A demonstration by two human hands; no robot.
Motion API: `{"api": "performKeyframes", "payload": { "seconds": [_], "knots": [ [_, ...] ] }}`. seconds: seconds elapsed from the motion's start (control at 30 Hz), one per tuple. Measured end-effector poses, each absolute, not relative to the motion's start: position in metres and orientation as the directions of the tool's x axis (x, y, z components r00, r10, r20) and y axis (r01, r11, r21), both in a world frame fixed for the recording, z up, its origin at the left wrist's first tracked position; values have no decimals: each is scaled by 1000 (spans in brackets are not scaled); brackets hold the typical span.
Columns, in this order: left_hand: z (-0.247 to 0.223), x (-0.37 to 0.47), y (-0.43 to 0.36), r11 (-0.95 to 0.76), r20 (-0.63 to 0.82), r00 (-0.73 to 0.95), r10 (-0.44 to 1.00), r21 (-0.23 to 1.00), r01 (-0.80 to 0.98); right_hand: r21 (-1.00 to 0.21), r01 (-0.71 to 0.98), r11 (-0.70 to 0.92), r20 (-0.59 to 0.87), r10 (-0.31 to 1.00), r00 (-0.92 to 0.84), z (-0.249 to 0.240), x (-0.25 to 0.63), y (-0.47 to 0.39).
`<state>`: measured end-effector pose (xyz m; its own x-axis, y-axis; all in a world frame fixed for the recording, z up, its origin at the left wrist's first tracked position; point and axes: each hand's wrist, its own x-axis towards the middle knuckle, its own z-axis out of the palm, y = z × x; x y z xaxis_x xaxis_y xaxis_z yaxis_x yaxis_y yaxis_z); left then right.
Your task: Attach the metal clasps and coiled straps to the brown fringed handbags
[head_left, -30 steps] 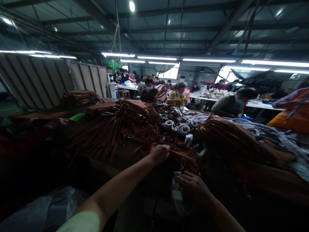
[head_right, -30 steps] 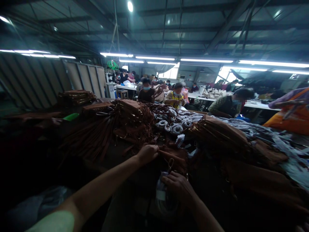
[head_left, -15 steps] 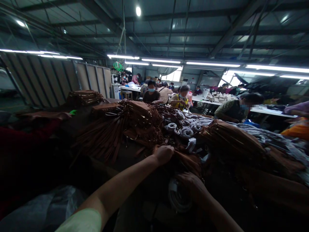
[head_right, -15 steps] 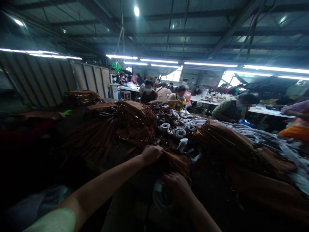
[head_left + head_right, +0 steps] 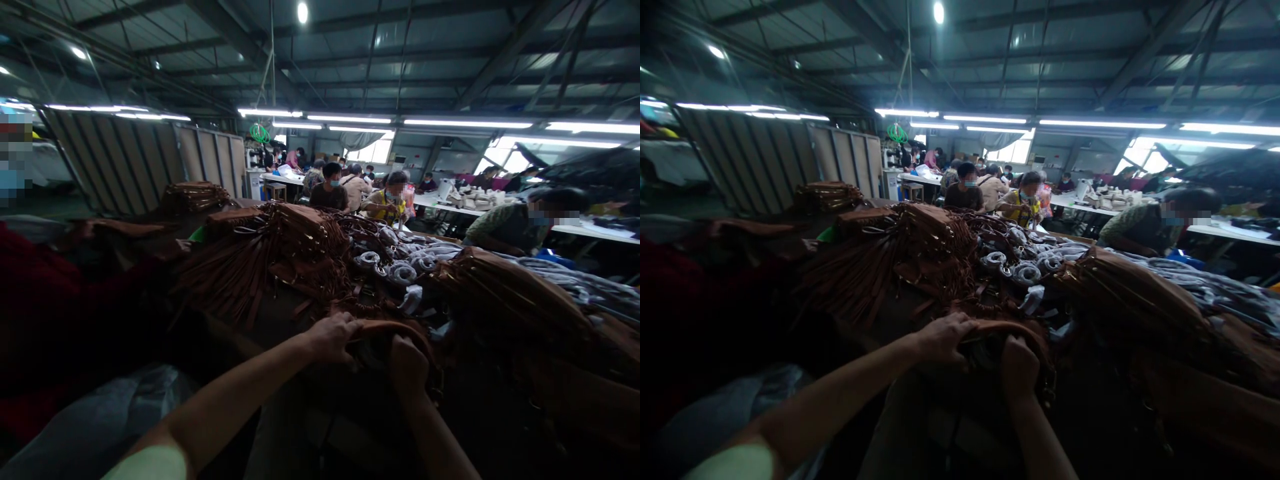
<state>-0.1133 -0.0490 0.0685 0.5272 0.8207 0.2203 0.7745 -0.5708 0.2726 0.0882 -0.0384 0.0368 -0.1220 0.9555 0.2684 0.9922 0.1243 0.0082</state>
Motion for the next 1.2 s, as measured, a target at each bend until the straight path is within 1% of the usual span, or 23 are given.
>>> {"api": "performKeyframes", "payload": {
  "seconds": [0.03, 0.07, 0.13, 0.2, 0.23, 0.3, 0.37, 0.43, 0.47, 0.53, 0.57, 0.6, 0.63, 0.67, 0.73, 0.8, 0.83, 0.9, 0.97, 1.0, 1.13, 1.2],
  "knots": [
    [63, -117, -56, -526, 233, 474, 849, 284, 802, -51, 989, 138, 231, 965, -123, 36, 90, -39],
    [57, -119, -61, -476, 241, 418, 876, 298, 827, -102, 978, 185, 199, 967, -162, 36, 92, -41],
    [46, -122, -68, -403, 245, 333, 910, 342, 849, -154, 937, 315, 174, 942, -288, 35, 94, -48],
    [38, -124, -70, -390, 242, 315, 918, 395, 832, -112, 906, 408, 195, 903, -382, 35, 95, -56],
    [36, -125, -70, -400, 245, 323, 914, 419, 815, -66, 910, 410, 212, 896, -389, 34, 94, -60],
    [35, -128, -69, -423, 254, 340, 905, 470, 775, 38, 936, 351, 242, 905, -349, 32, 91, -63],
    [36, -134, -71, -447, 256, 366, 895, 522, 726, 120, 954, 273, 242, 924, -295, 27, 88, -63],
    [38, -140, -77, -458, 268, 372, 888, 575, 678, 158, 964, 215, 216, 945, -247, 20, 86, -60],
    [38, -143, -80, -442, 283, 339, 897, 605, 663, 161, 967, 199, 217, 948, -232, 17, 85, -58],
    [34, -149, -87, -327, 294, 164, 942, 686, 649, 164, 966, 201, 279, 930, -241, 10, 86, -55],
    [29, -151, -91, -238, 264, 55, 963, 738, 632, 170, 965, 202, 334, 909, -249, 8, 86, -55],
    [24, -152, -94, -144, 202, -31, 979, 790, 596, 179, 964, 196, 389, 886, -253, 7, 86, -56],
    [17, -153, -97, -60, 120, -75, 990, 836, 545, 187, 965, 185, 437, 864, -251, 7, 87, -58],
    [10, -153, -99, 3, 39, -74, 996, 873, 488, 190, 968, 167, 478, 845, -240, 8, 86, -61],
    [-1, -152, -102, 51, -53, -6, 999, 922, 385, 153, 979, 137, 539, 818, -198, 10, 82, -70],
    [-5, -152, -103, 45, -59, 36, 998, 946, 320, 63, 980, 187, 544, 817, -191, 12, 72, -82],
    [-4, -152, -103, 37, -54, 49, 997, 952, 305, 6, 972, 235, 511, 835, -205, 12, 64, -89],
    [2, -155, -103, 26, -56, 88, 995, 952, 306, -114, 936, 333, 380, 885, -268, 11, 46, -100],
    [11, -157, -103, -3, -49, 136, 989, 934, 358, -206, 909, 361, 260, 916, -305, 11, 28, -107],
    [15, -158, -103, -31, -36, 158, 987, 915, 402, -236, 904, 356, 233, 924, -303, 11, 20, -109],
    [21, -155, -99, -117, 6, 191, 982, 810, 575, -319, 896, 310, 228, 942, -244, 16, 0, -108],
    [21, -154, -95, -114, 6, 170, 985, 764, 635, -327, 902, 282, 174, 956, -235, 21, -1, -103]
  ]
}}
